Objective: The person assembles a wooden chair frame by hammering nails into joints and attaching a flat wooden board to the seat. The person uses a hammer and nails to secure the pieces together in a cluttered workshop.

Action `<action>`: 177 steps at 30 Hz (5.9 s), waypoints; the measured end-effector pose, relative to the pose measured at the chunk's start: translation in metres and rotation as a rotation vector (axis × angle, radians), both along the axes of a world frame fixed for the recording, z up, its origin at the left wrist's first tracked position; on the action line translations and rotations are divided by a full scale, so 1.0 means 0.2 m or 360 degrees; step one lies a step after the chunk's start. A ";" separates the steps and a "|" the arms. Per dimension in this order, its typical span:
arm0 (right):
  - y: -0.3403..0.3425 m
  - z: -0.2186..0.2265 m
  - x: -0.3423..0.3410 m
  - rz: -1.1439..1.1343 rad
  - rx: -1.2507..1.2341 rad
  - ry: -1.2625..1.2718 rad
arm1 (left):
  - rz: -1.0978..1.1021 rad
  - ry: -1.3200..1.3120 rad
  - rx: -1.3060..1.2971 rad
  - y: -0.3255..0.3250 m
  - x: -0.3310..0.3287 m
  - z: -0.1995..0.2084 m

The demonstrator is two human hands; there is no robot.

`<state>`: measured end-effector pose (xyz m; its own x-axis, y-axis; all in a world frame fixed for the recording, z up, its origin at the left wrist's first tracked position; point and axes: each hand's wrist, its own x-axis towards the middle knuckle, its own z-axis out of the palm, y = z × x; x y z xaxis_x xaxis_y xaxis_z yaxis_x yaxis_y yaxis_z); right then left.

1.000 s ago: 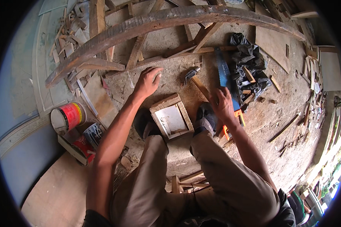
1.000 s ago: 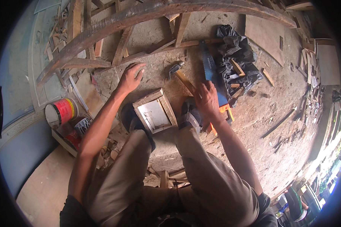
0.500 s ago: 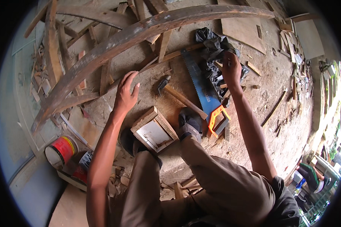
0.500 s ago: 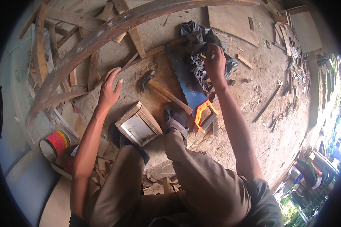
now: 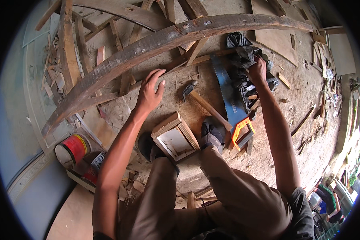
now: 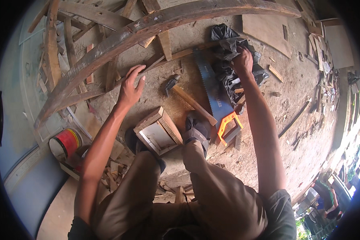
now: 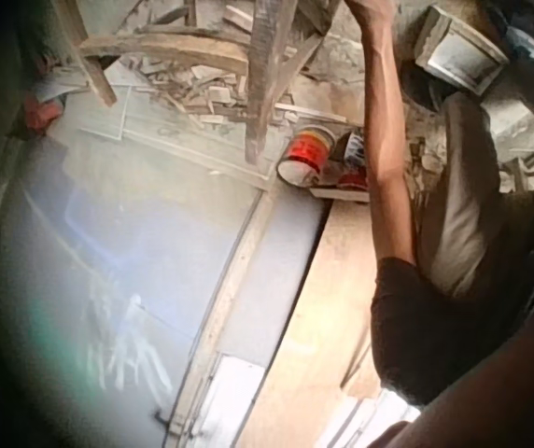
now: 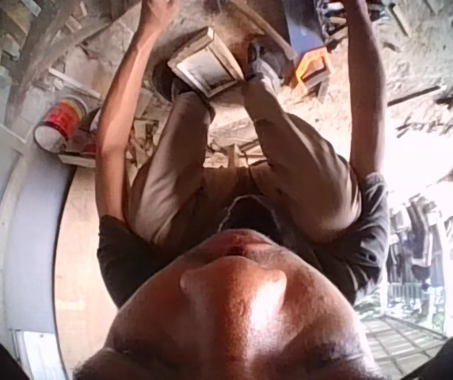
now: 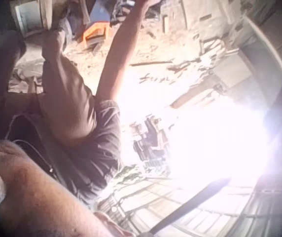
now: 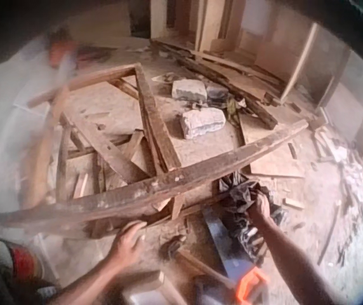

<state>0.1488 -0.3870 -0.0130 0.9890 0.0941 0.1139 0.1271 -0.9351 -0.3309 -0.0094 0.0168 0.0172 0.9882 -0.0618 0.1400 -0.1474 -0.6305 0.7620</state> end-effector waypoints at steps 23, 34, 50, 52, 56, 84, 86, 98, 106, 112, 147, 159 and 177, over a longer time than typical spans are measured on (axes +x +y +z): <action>0.75 0.61 -0.81 -0.0622 0.3169 0.1564 | 0.0241 0.0363 -0.1573 -0.53 -0.24 0.40; 0.87 0.61 -0.84 -0.0752 0.2966 0.1586 | 0.0632 0.0503 -0.1329 -0.48 -0.10 0.35; 0.49 0.10 -1.07 0.0728 0.0208 0.0316 | 0.1380 -0.0068 -0.0767 -0.57 0.28 0.11; 0.44 0.05 -1.06 0.0676 0.0162 0.0404 | 0.1326 -0.0265 -0.1094 -0.67 0.28 0.10; 0.44 0.01 -1.05 0.0791 0.0100 0.0230 | 0.1494 -0.0592 -0.1374 -0.73 0.35 0.04; 0.44 0.09 -1.05 0.0698 0.0303 0.0514 | 0.1510 -0.0597 -0.1031 -0.76 0.34 -0.04; 0.44 0.10 -1.04 0.0706 0.0346 0.0500 | 0.1496 -0.0590 -0.1047 -0.76 0.34 -0.03; 0.22 0.53 -1.08 0.0242 0.0325 0.0927 | 0.1479 -0.0640 -0.1026 -0.74 0.33 -0.03; 0.45 1.21 -0.64 0.1549 -0.0345 0.0072 | 0.1480 -0.0750 -0.1019 -0.76 0.33 -0.06; 0.74 1.27 -0.40 0.1745 -0.0490 0.0118 | 0.1523 -0.0752 -0.0985 -0.75 0.33 -0.08; 0.93 1.27 -0.41 0.1658 -0.1025 0.0141 | 0.1519 -0.0810 -0.1600 -0.74 0.31 -0.08; 0.92 1.27 -0.44 0.1633 -0.1007 0.0065 | 0.1526 -0.0869 -0.1551 -0.73 0.30 -0.04; 0.90 1.27 -0.40 0.1656 -0.1005 0.0127 | 0.1537 -0.0877 -0.1435 -0.72 0.30 -0.04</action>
